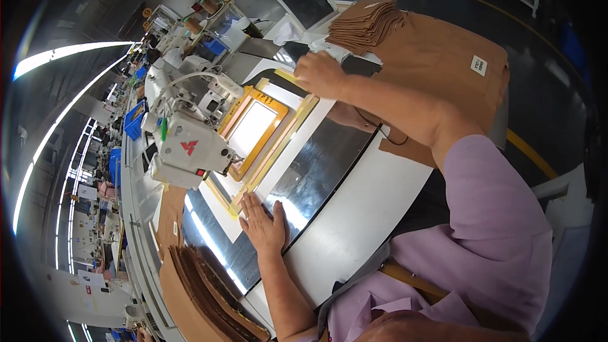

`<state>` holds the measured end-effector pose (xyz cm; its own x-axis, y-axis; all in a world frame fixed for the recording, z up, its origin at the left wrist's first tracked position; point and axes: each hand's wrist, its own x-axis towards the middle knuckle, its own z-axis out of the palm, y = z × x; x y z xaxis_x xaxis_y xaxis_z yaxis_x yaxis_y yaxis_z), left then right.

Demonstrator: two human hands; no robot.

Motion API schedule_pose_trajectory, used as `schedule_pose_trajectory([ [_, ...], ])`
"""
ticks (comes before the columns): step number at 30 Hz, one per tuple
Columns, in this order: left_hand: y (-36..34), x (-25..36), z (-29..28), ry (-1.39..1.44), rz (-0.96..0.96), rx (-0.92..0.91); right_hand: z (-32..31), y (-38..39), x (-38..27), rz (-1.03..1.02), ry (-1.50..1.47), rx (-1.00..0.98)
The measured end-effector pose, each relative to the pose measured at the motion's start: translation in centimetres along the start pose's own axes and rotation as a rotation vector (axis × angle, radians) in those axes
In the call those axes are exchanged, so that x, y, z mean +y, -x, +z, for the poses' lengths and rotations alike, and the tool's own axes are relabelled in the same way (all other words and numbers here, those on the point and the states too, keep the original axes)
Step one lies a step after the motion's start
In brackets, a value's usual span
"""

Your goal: Operating an industrial sewing machine to assemble leather bag components, including placing fabric in a guide and aligning labels.

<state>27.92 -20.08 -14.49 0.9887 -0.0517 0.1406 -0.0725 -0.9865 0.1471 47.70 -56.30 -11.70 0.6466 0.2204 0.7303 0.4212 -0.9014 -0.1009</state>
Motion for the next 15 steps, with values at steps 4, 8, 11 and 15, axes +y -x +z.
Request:
schedule_pose_trajectory([
  [4, 0.0, 0.1, -0.3, 0.006, 0.032, 0.02, -4.3, -2.7, 12.8, 0.309, 0.173, -0.125],
  [8, -0.6, 0.2, 0.1, 0.022, 0.059, 0.062, -7.0, -0.7, 21.9, 0.338, 0.284, -0.132],
  [11, -0.6, 0.4, -0.1, 0.03, 0.051, 0.065, -7.7, -0.1, 22.5, 0.425, 0.313, -0.211],
  [15, -0.7, 1.0, -0.2, 0.047, 0.046, 0.063, -8.8, -0.5, 23.1, 0.46, 0.345, -0.213],
])
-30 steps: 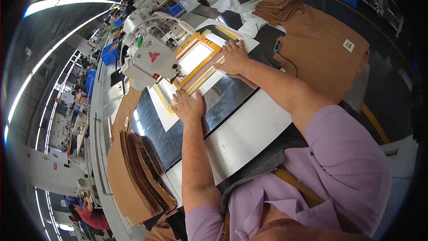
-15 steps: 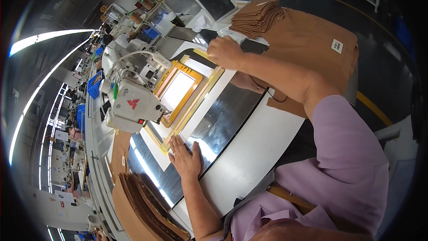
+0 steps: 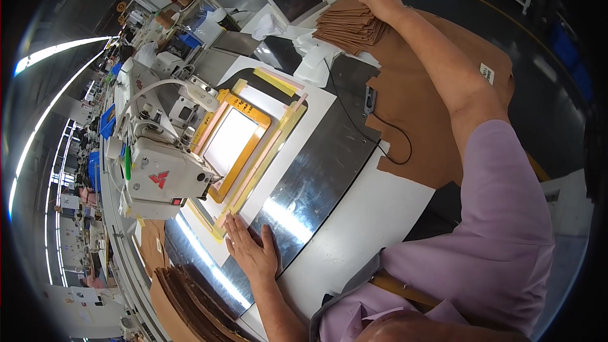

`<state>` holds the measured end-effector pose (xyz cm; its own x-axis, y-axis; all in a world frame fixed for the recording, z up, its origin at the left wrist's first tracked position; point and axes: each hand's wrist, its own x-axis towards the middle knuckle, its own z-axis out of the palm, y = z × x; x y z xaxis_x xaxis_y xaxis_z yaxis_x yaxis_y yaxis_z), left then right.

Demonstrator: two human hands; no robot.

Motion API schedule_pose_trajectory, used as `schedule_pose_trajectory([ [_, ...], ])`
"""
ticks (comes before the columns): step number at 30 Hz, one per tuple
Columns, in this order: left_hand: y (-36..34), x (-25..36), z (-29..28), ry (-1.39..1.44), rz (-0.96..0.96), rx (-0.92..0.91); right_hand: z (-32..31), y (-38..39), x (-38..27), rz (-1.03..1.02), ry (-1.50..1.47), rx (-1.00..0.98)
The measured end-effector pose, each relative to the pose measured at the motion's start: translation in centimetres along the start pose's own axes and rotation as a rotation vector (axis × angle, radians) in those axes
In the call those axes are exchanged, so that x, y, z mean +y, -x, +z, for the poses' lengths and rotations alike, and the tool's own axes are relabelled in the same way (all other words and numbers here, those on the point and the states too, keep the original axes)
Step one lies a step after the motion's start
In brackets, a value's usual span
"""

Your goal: Operating an industrial sewing machine to assemble leather bag components, including placing fabric in a guide and aligning labels.

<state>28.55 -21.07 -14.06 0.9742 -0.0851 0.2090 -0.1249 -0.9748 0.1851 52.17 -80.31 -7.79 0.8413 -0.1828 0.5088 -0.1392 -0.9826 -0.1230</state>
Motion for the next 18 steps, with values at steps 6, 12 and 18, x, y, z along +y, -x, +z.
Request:
schedule_pose_trajectory([
  [6, 0.7, -0.1, -0.4, -0.012, -0.032, 0.0, -0.6, -0.1, -1.6, -0.063, 0.003, -0.095],
  [12, 0.0, 0.4, 0.0, -0.036, 0.009, 0.045, 0.8, -0.3, 1.9, -0.056, 0.046, 0.092],
  [18, 1.1, -0.7, -0.4, -0.022, 0.008, 0.166, 3.1, -1.3, 1.4, -0.134, -0.039, -0.076],
])
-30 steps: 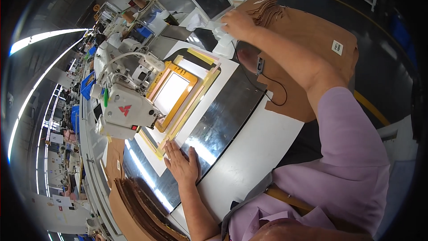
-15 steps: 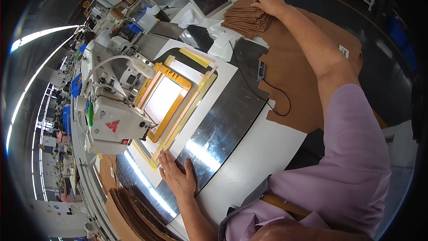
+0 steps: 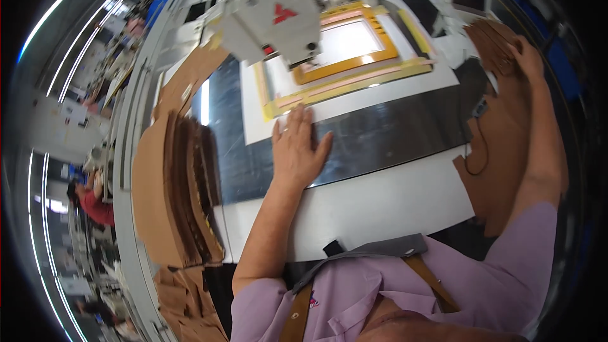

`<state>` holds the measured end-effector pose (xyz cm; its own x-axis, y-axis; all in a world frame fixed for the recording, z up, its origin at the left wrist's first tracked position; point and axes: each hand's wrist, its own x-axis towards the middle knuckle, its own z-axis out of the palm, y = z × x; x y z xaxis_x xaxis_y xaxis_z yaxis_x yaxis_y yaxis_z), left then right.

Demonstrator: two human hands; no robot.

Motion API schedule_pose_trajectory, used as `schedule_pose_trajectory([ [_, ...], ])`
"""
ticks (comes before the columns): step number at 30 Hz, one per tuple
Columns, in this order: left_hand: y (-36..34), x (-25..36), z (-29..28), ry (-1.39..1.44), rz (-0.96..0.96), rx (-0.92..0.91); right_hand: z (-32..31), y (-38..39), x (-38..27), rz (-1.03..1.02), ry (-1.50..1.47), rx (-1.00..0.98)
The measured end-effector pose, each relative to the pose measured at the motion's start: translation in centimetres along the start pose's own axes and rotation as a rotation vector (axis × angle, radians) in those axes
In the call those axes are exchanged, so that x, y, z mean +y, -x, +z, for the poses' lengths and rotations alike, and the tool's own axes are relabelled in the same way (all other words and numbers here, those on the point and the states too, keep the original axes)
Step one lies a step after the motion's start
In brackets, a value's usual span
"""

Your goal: Operating an industrial sewing machine to assemble leather bag components, including placing fabric in a guide and aligning labels.

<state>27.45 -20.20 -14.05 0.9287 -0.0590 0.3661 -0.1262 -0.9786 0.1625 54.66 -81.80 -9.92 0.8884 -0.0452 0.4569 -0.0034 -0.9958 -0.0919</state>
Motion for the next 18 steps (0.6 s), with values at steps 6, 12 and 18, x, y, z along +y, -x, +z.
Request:
schedule_pose_trajectory([
  [6, -0.4, -4.7, -5.4, -0.254, 0.075, 0.263, 3.8, -2.1, 13.1, -0.017, 0.145, 0.057],
  [12, 4.9, -24.5, -18.4, -0.228, -0.677, 0.26, 7.1, -2.5, 8.9, -0.164, 0.052, 0.157],
  [18, 4.9, -28.0, -20.1, -0.12, -0.678, -0.003, 4.8, 0.5, -0.3, -0.328, -0.118, 0.145],
])
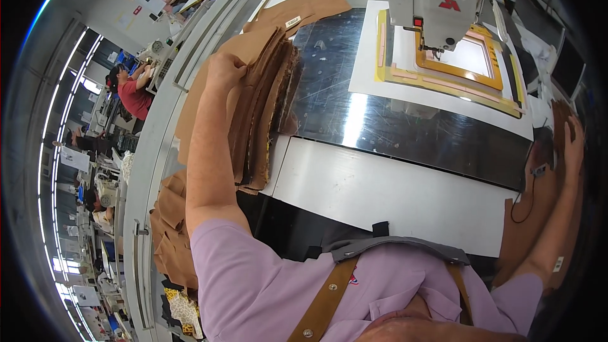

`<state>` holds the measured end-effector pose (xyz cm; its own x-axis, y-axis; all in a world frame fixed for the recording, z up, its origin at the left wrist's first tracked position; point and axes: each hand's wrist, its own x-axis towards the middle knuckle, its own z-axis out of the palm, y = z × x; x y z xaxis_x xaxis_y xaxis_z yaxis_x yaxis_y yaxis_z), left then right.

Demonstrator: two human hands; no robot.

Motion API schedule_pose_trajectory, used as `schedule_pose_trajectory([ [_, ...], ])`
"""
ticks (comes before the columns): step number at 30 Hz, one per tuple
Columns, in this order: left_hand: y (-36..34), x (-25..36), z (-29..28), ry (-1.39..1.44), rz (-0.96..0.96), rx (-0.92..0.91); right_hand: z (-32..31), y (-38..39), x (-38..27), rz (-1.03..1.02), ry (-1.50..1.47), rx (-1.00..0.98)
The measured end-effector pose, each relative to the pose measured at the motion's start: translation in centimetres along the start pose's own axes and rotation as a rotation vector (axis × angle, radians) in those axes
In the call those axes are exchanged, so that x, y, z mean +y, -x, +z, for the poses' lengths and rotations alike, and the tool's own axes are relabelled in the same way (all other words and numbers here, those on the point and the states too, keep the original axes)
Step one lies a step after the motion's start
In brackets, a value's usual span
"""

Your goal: Operating an industrial sewing machine to assemble leather bag components, including placing fabric in a guide and aligning labels.

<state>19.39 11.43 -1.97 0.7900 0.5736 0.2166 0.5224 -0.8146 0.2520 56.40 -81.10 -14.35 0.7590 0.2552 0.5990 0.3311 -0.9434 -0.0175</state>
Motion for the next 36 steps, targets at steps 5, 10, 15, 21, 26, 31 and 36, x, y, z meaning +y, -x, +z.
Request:
schedule_pose_trajectory([
  [5, -0.6, -1.9, 0.9, -0.151, -0.01, 0.147, -4.2, -0.3, -15.0, -0.053, -0.313, -0.086],
  [10, 0.1, -4.1, 1.9, 0.229, -0.246, 0.177, -7.3, 1.8, -26.4, -0.156, -0.531, -0.219],
  [15, -0.5, -1.4, 0.8, 0.17, -0.097, 0.044, -8.1, 3.6, -32.4, -0.257, -0.673, -0.3],
  [21, -0.8, -2.3, 0.8, -0.099, -0.118, 0.081, -9.2, 5.1, -36.6, -0.309, -0.745, -0.44],
  [26, 0.3, -3.0, 1.7, 0.325, -0.172, 0.153, -8.7, 6.2, -37.3, -0.428, -0.742, -0.41],
  [31, -1.4, -2.1, 1.4, 0.292, -0.147, 0.016, -8.0, 6.9, -37.1, -0.39, -0.783, -0.394],
  [36, -1.1, -1.8, 0.9, 0.025, -0.09, 0.113, -7.5, 7.1, -37.5, -0.401, -0.766, -0.38],
])
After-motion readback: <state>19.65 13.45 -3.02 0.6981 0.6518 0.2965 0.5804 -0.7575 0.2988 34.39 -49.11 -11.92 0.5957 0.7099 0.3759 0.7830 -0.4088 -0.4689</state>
